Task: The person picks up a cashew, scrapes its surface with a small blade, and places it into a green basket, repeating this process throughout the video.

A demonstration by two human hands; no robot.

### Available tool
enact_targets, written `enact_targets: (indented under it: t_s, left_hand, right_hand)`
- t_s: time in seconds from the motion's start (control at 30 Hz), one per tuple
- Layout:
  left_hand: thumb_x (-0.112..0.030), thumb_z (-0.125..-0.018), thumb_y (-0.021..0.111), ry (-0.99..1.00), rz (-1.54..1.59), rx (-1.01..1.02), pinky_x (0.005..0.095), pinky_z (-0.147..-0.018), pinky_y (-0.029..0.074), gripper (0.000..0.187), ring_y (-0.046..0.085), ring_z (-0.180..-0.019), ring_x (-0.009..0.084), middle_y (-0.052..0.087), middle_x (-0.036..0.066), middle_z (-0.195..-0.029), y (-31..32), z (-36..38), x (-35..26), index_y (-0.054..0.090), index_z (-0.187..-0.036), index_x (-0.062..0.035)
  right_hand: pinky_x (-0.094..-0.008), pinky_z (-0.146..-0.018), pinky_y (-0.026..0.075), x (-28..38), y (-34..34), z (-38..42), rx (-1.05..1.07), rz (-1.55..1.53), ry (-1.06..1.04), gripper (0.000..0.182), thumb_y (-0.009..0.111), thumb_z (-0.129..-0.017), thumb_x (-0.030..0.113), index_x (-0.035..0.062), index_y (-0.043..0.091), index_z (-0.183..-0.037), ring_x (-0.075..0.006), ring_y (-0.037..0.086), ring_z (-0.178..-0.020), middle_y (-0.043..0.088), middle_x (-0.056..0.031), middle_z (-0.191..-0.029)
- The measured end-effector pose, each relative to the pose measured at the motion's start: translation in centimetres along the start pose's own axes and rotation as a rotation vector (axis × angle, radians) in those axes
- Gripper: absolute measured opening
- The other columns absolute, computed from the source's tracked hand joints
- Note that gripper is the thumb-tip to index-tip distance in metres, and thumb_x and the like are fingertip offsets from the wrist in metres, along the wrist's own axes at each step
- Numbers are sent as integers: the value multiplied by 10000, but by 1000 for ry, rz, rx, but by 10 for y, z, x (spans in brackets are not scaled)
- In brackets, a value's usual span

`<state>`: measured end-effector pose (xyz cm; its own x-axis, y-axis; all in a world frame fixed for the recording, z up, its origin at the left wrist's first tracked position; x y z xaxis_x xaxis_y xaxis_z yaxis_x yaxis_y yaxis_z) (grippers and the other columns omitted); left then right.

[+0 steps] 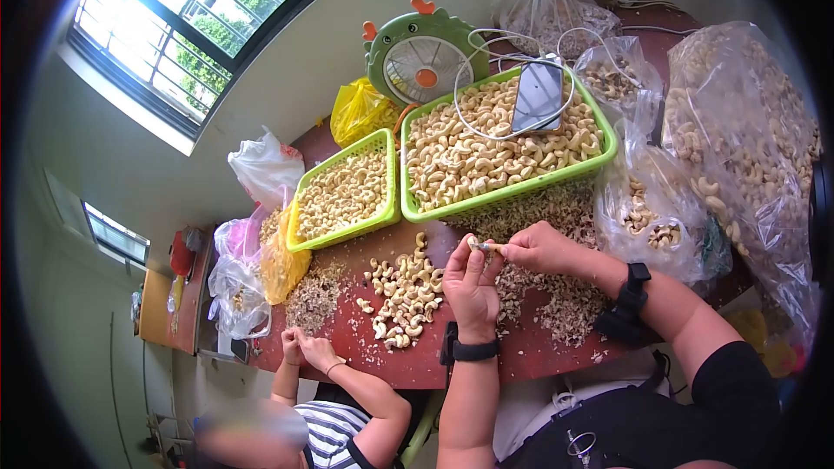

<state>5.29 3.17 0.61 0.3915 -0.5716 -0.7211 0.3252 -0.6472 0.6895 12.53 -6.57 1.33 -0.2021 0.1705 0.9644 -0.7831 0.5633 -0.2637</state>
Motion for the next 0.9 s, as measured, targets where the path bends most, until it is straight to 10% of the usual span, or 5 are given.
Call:
enact_targets:
  t_s: [0.9]
  left_hand:
    - [-5,-814,482,-19,25,-67,332,-747,515,230,579,-850,190,580,108,-922,2,0,6,505,-1042,17]
  right_hand:
    - [-223,-439,375,-11,2,-2,-10,-189,54,368,488,-834,315,19,573,-634,-66,448,-465,488,-1,-510]
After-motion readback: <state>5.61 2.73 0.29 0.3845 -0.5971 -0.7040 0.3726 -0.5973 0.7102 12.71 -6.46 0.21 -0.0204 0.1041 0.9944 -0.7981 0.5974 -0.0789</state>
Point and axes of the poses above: each hand's wrist, its own z-axis away from the middle knuckle, its own y-axis out of the palm, x = y × z, the point moved 8 cm from there along -z, towards the middle knuckle
